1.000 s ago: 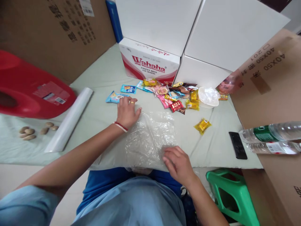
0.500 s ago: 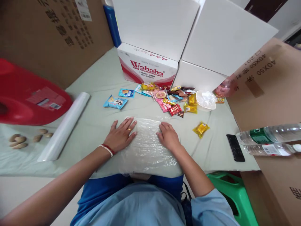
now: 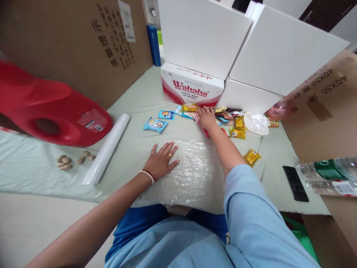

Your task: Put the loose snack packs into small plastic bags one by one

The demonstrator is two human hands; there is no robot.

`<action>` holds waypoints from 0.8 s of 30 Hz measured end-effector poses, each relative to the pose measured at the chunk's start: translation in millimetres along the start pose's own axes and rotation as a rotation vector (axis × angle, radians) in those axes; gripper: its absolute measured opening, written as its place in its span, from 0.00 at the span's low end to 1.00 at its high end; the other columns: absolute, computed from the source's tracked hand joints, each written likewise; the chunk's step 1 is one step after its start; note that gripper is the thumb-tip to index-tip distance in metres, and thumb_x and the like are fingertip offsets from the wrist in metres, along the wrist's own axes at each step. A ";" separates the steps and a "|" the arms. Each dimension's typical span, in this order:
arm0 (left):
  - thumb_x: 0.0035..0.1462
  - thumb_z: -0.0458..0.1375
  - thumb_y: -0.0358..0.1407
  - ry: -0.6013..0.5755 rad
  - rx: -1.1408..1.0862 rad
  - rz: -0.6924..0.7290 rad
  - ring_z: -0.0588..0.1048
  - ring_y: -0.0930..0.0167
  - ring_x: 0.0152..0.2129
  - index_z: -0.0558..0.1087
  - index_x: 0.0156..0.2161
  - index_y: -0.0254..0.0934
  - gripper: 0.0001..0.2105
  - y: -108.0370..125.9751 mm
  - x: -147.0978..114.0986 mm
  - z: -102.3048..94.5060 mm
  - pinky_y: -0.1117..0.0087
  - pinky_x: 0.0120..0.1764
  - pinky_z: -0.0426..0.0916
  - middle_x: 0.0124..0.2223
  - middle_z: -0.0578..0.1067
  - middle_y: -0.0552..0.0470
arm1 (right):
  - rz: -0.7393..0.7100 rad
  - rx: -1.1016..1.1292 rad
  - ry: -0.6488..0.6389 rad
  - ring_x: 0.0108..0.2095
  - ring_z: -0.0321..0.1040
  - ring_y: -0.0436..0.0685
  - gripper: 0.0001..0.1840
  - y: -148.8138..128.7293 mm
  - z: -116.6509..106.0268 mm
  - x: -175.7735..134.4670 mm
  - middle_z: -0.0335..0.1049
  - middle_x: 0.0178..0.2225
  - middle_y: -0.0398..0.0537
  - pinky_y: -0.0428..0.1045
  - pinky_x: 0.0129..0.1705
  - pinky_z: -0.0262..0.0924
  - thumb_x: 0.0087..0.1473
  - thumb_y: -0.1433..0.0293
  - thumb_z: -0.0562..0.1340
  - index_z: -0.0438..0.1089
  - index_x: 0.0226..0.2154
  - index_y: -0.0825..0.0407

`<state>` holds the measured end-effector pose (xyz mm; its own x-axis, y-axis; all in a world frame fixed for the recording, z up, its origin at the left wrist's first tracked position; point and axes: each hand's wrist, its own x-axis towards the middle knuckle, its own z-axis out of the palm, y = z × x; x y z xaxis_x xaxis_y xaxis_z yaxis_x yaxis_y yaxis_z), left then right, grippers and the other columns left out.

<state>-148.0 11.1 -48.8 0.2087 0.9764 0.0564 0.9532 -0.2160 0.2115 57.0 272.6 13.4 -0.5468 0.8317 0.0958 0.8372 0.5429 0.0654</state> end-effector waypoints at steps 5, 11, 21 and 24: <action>0.72 0.46 0.53 0.020 -0.030 0.011 0.54 0.56 0.74 0.58 0.74 0.41 0.32 -0.4 -1.8 0.6 0.35 0.72 0.44 0.77 0.53 0.44 | -0.081 -0.006 -0.054 0.60 0.64 0.72 0.26 24.9 -6.0 20.8 0.72 0.58 0.67 0.65 0.66 0.52 0.70 0.66 0.51 0.73 0.61 0.59; 0.73 0.46 0.53 0.036 -0.040 0.012 0.53 0.56 0.74 0.58 0.74 0.40 0.31 -1.1 -3.1 0.3 0.35 0.72 0.43 0.77 0.54 0.44 | -0.315 0.054 -0.146 0.67 0.60 0.68 0.30 32.7 -2.3 57.8 0.65 0.67 0.63 0.59 0.69 0.52 0.62 0.73 0.58 0.68 0.66 0.58; 0.73 0.47 0.52 0.018 -0.071 0.003 0.53 0.56 0.74 0.58 0.74 0.41 0.31 -1.0 -3.3 -2.0 0.36 0.73 0.42 0.77 0.54 0.45 | -0.419 -0.165 -0.328 0.60 0.65 0.71 0.26 6.3 -12.9 94.7 0.73 0.56 0.64 0.58 0.60 0.60 0.52 0.73 0.66 0.72 0.55 0.60; 0.73 0.46 0.52 0.005 -0.086 0.001 0.53 0.55 0.74 0.58 0.74 0.40 0.31 -1.5 -3.1 -1.8 0.35 0.72 0.43 0.77 0.53 0.45 | -0.327 -0.094 -0.217 0.56 0.65 0.72 0.20 4.2 -23.9 84.4 0.75 0.51 0.64 0.60 0.59 0.60 0.57 0.67 0.64 0.73 0.51 0.60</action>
<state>-150.5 8.4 -47.5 0.2086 0.9761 0.0617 0.9305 -0.2175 0.2948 14.2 342.3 45.6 -0.7629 0.6273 -0.1565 0.6096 0.7785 0.1491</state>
